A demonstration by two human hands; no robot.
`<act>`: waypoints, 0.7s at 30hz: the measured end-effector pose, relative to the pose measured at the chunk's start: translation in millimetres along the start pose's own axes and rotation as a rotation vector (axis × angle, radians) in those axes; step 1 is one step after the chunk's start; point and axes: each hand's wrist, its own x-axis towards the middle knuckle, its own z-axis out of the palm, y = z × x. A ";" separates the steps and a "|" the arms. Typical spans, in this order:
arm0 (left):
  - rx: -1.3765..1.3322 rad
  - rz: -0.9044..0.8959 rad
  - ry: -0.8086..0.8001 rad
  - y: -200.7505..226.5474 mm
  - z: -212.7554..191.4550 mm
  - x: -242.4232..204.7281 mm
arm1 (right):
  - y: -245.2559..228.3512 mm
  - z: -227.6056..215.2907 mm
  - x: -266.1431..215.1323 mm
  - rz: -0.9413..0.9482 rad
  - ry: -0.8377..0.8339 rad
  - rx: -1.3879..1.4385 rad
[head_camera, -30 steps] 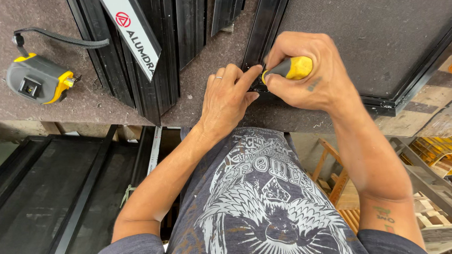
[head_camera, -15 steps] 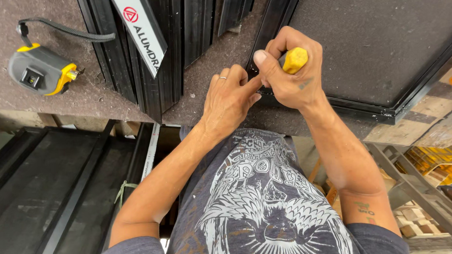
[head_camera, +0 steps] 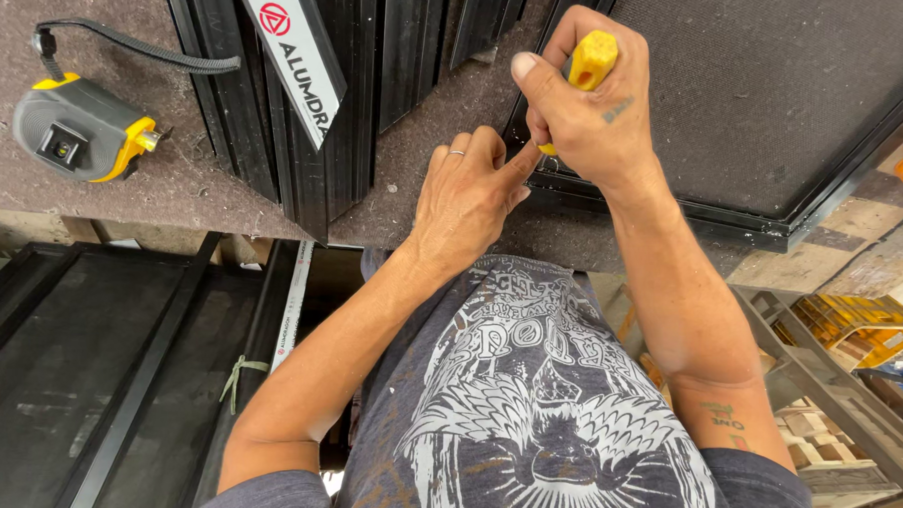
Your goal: The person uses a screwdriver and a power drill to remove the spline and frame pieces from a window screen. They then reassemble the screen by inserting the spline back into the frame and securing the corners.
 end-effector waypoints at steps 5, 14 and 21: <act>0.019 0.049 0.049 1.1 -2.0 -0.5 | -17.3 -16.3 -22.0 0.011 0.106 0.245; -0.054 0.016 0.065 -3.9 2.8 0.1 | 21.1 -6.9 -66.9 -0.297 0.134 0.422; -0.053 0.025 0.057 -3.8 1.7 -1.1 | 18.7 5.4 -83.2 -0.675 0.058 0.156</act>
